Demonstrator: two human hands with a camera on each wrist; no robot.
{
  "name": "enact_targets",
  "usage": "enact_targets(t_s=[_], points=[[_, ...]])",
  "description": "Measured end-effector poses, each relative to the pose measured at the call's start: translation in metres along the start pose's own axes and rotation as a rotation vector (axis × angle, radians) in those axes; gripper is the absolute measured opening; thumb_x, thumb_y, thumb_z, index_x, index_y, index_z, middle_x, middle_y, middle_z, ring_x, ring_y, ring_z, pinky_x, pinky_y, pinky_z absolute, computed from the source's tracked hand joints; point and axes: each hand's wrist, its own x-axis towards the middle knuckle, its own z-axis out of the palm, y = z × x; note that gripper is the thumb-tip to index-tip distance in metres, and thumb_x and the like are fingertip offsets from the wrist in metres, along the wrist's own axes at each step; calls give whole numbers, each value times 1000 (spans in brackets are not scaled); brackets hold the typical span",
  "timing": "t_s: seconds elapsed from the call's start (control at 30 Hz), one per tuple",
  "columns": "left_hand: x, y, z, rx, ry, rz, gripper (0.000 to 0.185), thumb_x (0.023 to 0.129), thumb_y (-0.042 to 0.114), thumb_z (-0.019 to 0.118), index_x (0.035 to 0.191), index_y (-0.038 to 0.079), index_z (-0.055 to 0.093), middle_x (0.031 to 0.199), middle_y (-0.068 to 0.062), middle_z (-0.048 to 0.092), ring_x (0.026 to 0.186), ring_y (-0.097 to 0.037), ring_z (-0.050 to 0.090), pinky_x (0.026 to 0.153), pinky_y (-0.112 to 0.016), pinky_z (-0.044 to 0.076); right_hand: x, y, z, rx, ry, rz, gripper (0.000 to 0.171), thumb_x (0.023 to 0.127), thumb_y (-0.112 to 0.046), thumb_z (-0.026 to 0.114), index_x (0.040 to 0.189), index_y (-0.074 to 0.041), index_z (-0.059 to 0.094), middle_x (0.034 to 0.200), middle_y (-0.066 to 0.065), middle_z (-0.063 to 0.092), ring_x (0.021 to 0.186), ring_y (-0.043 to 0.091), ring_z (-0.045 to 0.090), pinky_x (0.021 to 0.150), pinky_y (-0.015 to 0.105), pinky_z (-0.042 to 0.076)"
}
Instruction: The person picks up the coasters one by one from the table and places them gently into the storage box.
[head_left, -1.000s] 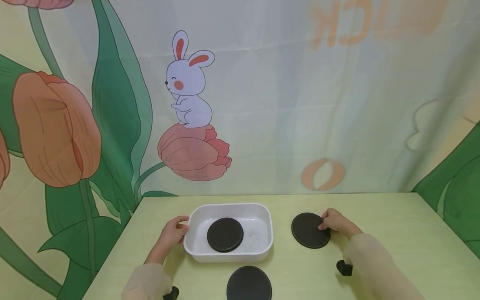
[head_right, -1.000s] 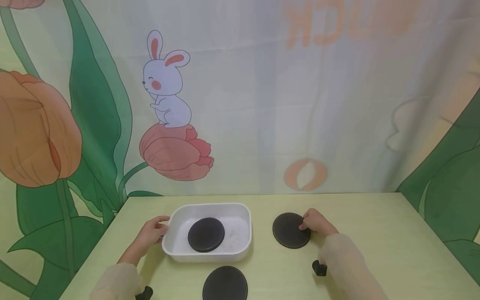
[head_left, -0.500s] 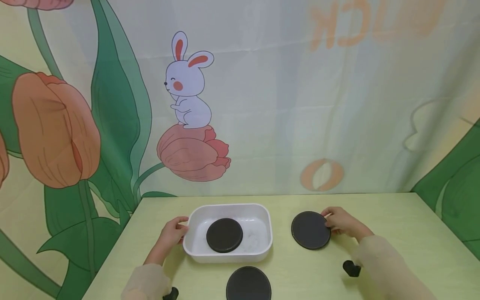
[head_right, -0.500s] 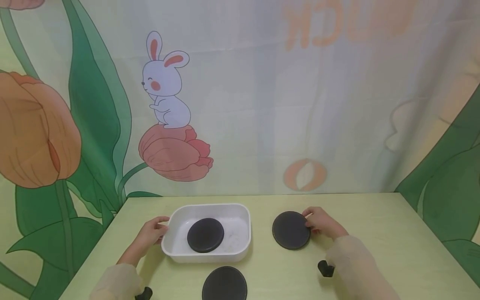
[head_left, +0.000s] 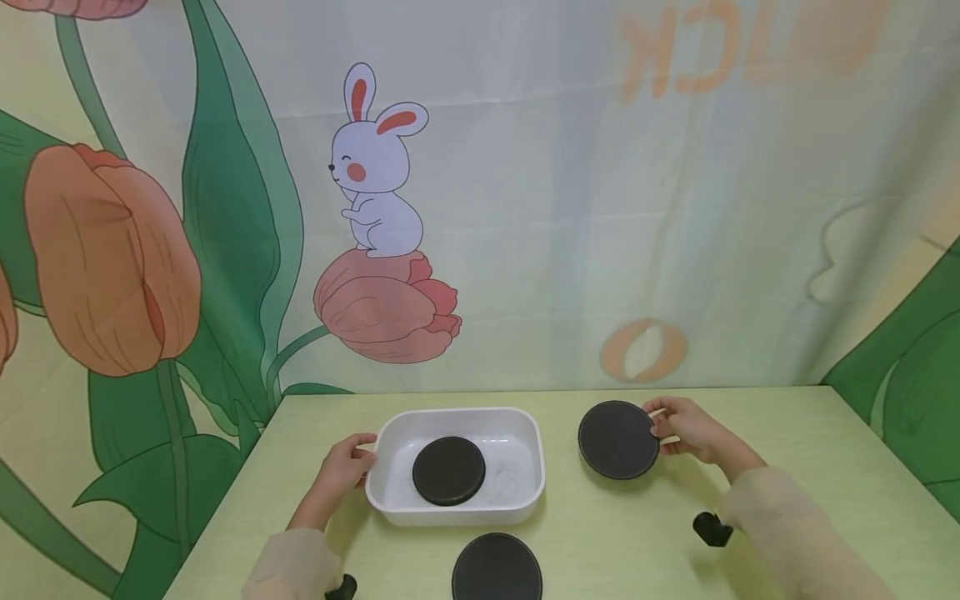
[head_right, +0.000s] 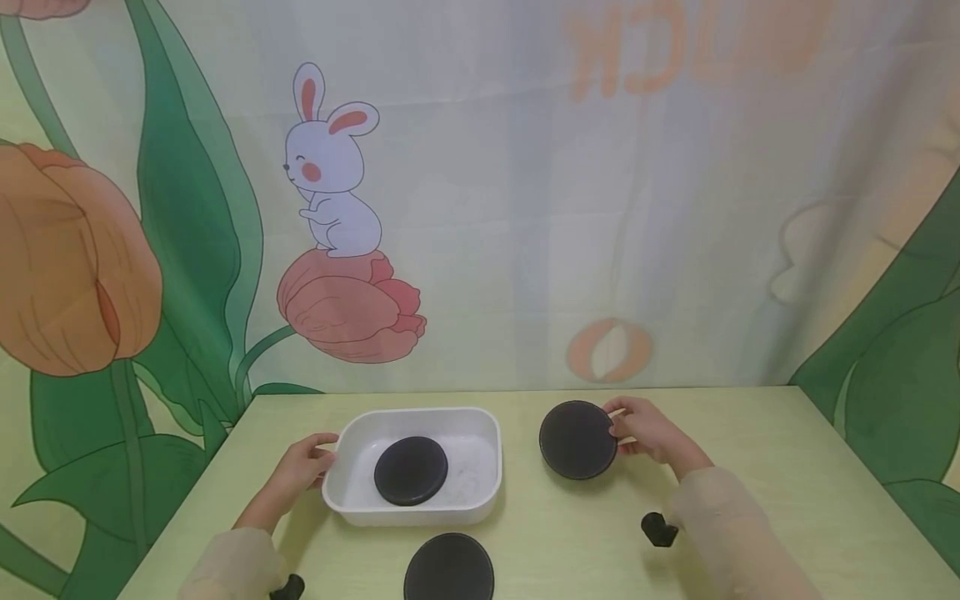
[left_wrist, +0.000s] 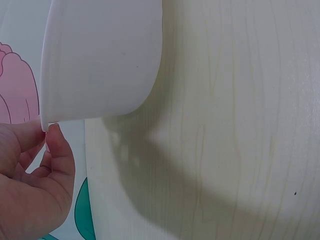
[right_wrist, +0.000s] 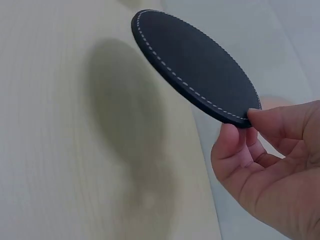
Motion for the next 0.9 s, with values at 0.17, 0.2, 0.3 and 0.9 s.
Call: enact_targets(t_s=[0.17,0.2,0.3,0.9], points=[[0,0,-1,-9,-1,-3,34,89,4,47,123,2,46,96,-16,54,78,-21,55,59,-26,48,0,-12,7,57,6,-30,36,84,1,48,117,7,36,84,3,47,67,11,53,61,27,49],[1,0,-1,-11,0,-6,34,89,4,47,123,2,46,96,-16,54,78,-21,55,60,-26,48,0,-14,9,72,9,-33,36,84,0,49,117,6,36,84,3,47,66,11,53,60,26,49],[1,0,0,-17,0,-10,34,89,4,48,123,2,46,96,-15,54,77,-20,55,60,-25,48,1,-21,17,117,6,-49,37,85,0,49,119,6,35,84,2,47,66,11,54,59,25,49],[0,1,-1,-34,-6,-7,33,89,3,47,122,2,46,95,-16,54,78,-21,55,60,-25,48,24,-49,81,254,-70,-109,32,82,6,49,113,5,43,79,1,51,63,12,55,57,24,49]])
